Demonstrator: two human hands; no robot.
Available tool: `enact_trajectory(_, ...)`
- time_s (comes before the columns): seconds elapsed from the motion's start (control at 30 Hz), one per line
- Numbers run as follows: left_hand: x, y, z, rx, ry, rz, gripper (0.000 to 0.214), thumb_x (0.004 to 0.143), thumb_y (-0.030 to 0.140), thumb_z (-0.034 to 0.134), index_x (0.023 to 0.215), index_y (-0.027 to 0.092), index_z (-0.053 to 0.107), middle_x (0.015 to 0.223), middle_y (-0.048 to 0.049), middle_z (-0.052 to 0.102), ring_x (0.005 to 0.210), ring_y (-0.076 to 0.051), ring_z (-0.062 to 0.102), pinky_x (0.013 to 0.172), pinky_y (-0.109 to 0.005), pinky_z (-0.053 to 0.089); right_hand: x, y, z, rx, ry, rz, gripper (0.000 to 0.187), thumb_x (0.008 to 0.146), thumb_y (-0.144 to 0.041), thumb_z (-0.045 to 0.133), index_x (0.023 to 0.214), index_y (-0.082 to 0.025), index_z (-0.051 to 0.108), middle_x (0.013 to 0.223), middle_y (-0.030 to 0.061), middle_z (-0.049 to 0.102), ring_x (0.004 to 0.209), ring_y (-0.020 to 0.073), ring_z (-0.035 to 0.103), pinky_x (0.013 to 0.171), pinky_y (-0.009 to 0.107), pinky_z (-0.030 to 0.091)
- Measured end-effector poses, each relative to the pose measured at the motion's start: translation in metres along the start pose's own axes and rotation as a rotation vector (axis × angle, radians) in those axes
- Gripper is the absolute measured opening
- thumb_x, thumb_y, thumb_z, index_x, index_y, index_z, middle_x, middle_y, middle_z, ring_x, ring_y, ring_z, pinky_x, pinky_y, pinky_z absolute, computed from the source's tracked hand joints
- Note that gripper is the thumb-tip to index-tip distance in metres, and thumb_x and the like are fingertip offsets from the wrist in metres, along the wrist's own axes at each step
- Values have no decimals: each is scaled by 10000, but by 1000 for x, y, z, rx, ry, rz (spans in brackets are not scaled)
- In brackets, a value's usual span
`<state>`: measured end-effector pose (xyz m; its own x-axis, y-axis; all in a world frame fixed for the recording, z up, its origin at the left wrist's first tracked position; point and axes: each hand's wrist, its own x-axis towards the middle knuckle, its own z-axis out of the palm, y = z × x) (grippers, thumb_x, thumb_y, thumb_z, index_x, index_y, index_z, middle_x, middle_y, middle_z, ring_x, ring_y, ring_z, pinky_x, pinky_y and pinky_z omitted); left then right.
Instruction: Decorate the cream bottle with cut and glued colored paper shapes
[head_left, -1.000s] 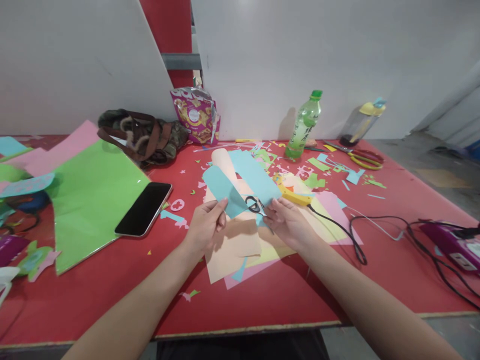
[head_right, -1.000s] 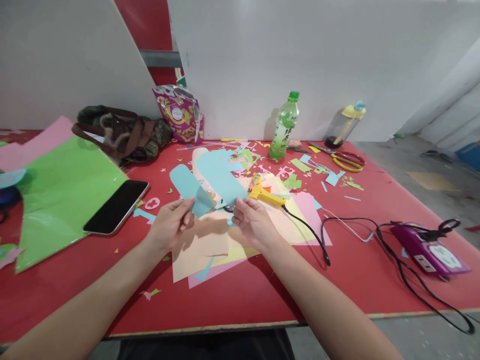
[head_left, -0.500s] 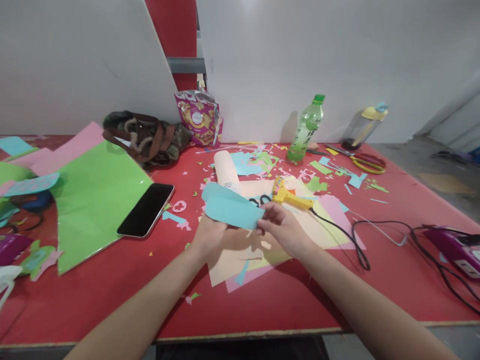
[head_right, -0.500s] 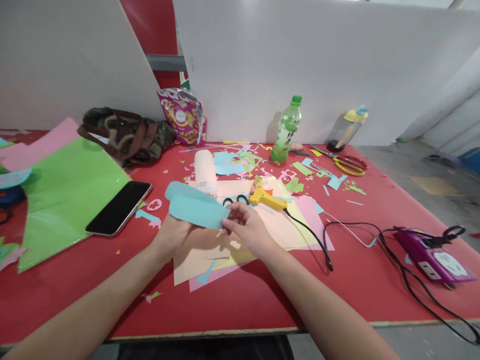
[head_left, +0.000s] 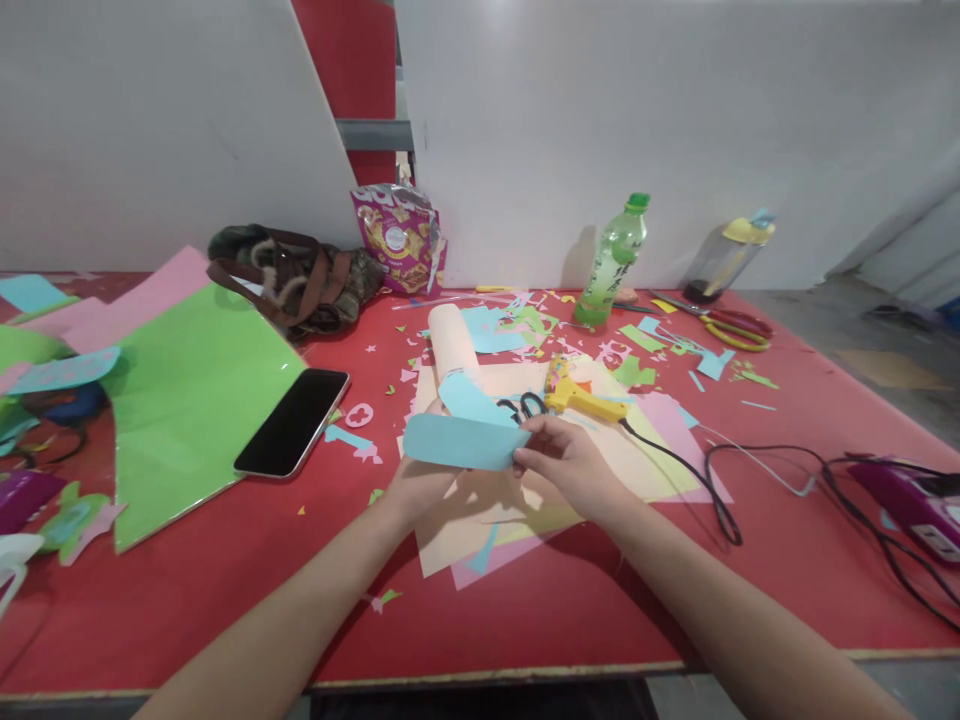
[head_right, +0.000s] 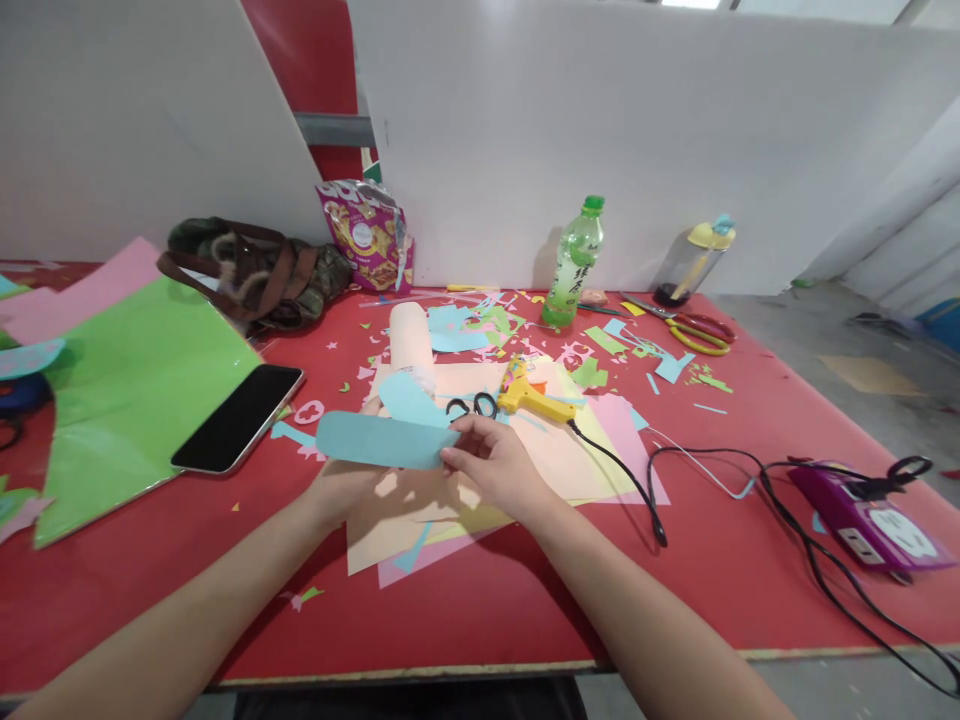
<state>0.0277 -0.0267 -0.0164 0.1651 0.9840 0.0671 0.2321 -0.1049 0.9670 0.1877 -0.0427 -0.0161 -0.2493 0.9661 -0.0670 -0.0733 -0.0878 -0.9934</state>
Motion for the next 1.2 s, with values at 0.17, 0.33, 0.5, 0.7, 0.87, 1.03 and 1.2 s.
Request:
enact_trajectory(0.17,-13,5,1,100,195,155,217,693,194,492,881,140,586,686,-16,567,703,-149,559,717,-266,471,2,5,-2,125,7,-18,244,580,-306,696,690,-186,513,528,-55,555,484,91,548,512,228,434)
enact_trajectory(0.33,-18,0,-3,319,-30,505,257,665,114,453,874,200,574,874,-68,594,894,-227,544,807,-371,434,1,5,-1,175,-5,-14,244,576,-321,706,669,-181,528,525,-51,547,471,83,517,503,225,419)
enact_trajectory(0.5,-17,-6,-3,417,-84,570,200,726,166,459,874,202,589,896,-74,617,982,-243,521,861,-386,403,0,9,0,200,-69,-11,219,607,-310,691,693,-179,539,527,-54,526,469,73,494,491,209,397)
enact_trajectory(0.7,-20,-3,-1,115,11,428,217,687,239,574,904,223,575,965,-68,621,997,-228,530,866,-365,423,-1,4,-2,243,-19,-48,247,634,-317,672,852,-217,613,632,-34,540,569,84,505,539,209,416)
enact_trajectory(0.87,-16,5,-3,125,81,246,182,782,262,456,850,190,609,879,-55,654,800,-185,597,733,-308,457,-1,-6,-5,401,13,-44,269,614,-322,685,873,-261,647,743,-16,567,682,105,531,622,242,458)
enact_trajectory(1.03,-11,3,-4,-65,5,89,181,775,308,463,813,156,553,751,-25,603,672,-135,543,616,-240,430,-1,-4,-4,494,-29,8,231,620,-299,683,846,-260,657,641,-24,524,616,102,506,513,235,456)
enact_trajectory(1.2,-10,2,-1,-290,-135,-106,275,728,421,507,793,155,527,647,20,490,553,-90,424,518,-207,356,-1,-4,-2,520,-58,0,253,582,-270,718,818,-238,631,660,-43,491,515,46,428,449,184,365)
